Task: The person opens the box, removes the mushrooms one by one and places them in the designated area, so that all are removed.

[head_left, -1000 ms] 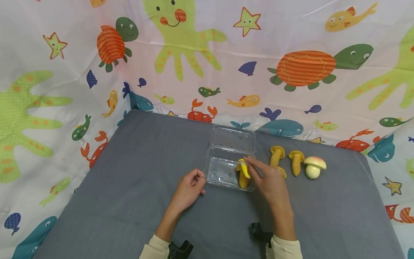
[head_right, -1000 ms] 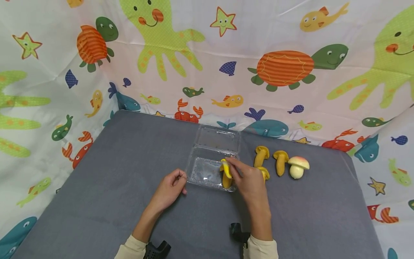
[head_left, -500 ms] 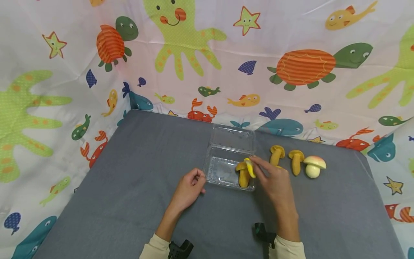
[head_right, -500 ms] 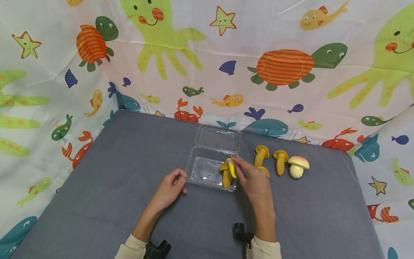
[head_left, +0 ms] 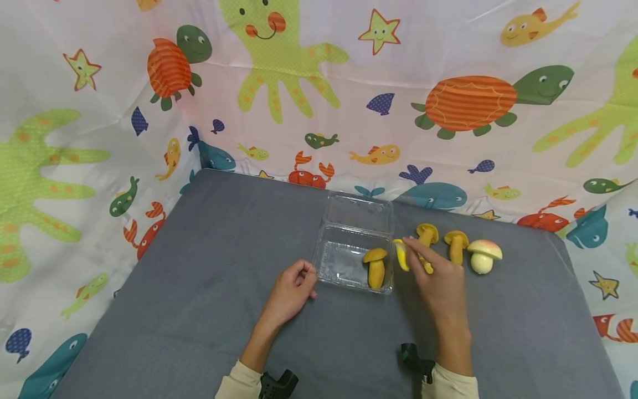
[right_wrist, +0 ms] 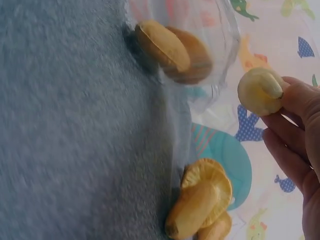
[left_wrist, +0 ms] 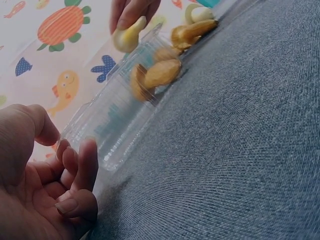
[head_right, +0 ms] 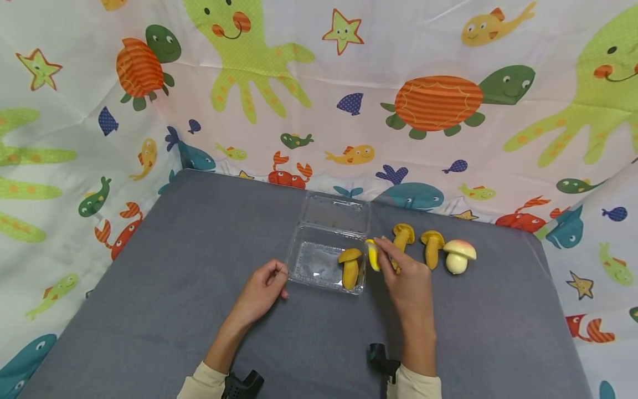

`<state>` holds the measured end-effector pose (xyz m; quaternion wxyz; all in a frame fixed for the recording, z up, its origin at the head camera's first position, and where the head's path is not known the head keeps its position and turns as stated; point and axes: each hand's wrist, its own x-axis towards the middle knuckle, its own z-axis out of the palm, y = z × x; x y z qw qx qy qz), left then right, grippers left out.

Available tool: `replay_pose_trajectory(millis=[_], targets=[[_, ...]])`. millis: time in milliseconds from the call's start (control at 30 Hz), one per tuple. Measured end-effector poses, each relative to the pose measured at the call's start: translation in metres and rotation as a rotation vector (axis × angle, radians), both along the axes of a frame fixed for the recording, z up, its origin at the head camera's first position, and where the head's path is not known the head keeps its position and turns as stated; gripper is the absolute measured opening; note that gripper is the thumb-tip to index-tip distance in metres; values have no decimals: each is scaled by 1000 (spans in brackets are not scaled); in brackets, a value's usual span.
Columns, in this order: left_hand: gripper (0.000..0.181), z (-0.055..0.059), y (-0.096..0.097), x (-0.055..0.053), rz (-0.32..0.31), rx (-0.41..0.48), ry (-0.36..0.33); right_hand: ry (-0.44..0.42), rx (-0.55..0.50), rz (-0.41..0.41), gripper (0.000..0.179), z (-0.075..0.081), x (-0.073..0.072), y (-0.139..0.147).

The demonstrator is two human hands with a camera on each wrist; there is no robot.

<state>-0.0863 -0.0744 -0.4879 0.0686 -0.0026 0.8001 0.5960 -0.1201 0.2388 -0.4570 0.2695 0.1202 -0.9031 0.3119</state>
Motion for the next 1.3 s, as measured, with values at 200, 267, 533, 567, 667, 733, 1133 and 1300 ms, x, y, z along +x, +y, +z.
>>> replay_pose_trajectory(millis=[200, 267, 533, 567, 667, 733, 1133, 1300], targets=[[10, 0, 0, 0, 0, -2, -6, 55, 17, -53, 34, -1, 0, 9], [11, 0, 0, 1, -3, 1, -10, 73, 26, -60, 35, -2, -1, 12], [11, 0, 1, 1, -1, -1, -15, 99, 9, -88, 32, -4, 1, 19], [10, 0, 1, 1, -1, -1, -16, 92, 5, -96, 32, -3, 1, 20], [11, 2, 0, 1, 1, 1, -22, 72, -7, -124, 30, 0, 2, 23], [10, 3, 0, 1, 3, 3, -22, 65, -19, -144, 28, 2, 3, 25], [10, 4, -1, 0, 4, -10, -21, 42, -53, -191, 24, 2, 7, 41], [10, 4, -1, 0, 4, -12, -24, 52, -47, -220, 23, 0, 8, 45]])
